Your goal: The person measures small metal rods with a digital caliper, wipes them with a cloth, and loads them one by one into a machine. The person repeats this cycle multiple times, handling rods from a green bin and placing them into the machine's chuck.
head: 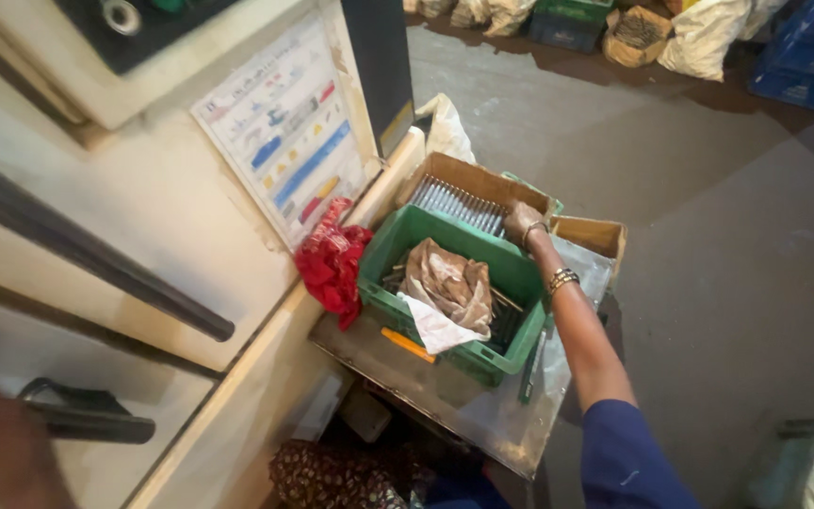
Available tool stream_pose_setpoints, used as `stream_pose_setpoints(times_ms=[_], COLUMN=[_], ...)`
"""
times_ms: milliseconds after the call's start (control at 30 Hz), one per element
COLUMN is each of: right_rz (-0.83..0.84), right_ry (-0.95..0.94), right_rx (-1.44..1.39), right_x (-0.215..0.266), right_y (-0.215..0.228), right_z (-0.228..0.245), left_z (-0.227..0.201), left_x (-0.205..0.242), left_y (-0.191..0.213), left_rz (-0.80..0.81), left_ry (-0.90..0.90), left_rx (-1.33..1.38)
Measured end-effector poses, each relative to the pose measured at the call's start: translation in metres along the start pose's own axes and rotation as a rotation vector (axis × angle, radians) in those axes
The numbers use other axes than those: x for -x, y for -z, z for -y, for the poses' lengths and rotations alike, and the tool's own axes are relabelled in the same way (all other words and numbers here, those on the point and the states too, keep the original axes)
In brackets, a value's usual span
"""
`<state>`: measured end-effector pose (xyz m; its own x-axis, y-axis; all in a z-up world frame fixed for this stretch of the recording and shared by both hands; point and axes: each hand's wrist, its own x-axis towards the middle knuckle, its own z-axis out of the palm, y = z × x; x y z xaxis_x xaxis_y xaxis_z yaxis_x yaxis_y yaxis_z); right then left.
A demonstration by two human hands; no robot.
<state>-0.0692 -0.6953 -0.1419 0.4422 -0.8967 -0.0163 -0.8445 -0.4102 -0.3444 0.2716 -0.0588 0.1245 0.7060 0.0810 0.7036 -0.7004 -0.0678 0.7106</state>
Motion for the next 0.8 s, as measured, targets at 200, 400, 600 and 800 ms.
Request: stream_pose_setpoints(times_ms=[200,400,600,800], right_rz=[-0.114,-0.600,-0.354,0.099], right_ry=[-0.107,0.230,0.430,0.423], right_rx=[0.098,-0.234,-0.275,0.091], right_x=[0.015,0.083,0.151,0.136], right_y=[0.022,0.063,0.018,-0.049], right_z=[0.022,0.073,0.156,0.179], left_z=[0.023,-0.008,-0.029,-0.024], left_x=[-0.015,-0.002,-0.007,-0.002], left_y=[-0.025,-0.017,-0.015,-0.013], left_rz=[0.075,0.240,0.378,0.393], left_ry=[-0.124,0.201,0.360,0.327], left_rx=[0.160,0.417,0.458,0.484])
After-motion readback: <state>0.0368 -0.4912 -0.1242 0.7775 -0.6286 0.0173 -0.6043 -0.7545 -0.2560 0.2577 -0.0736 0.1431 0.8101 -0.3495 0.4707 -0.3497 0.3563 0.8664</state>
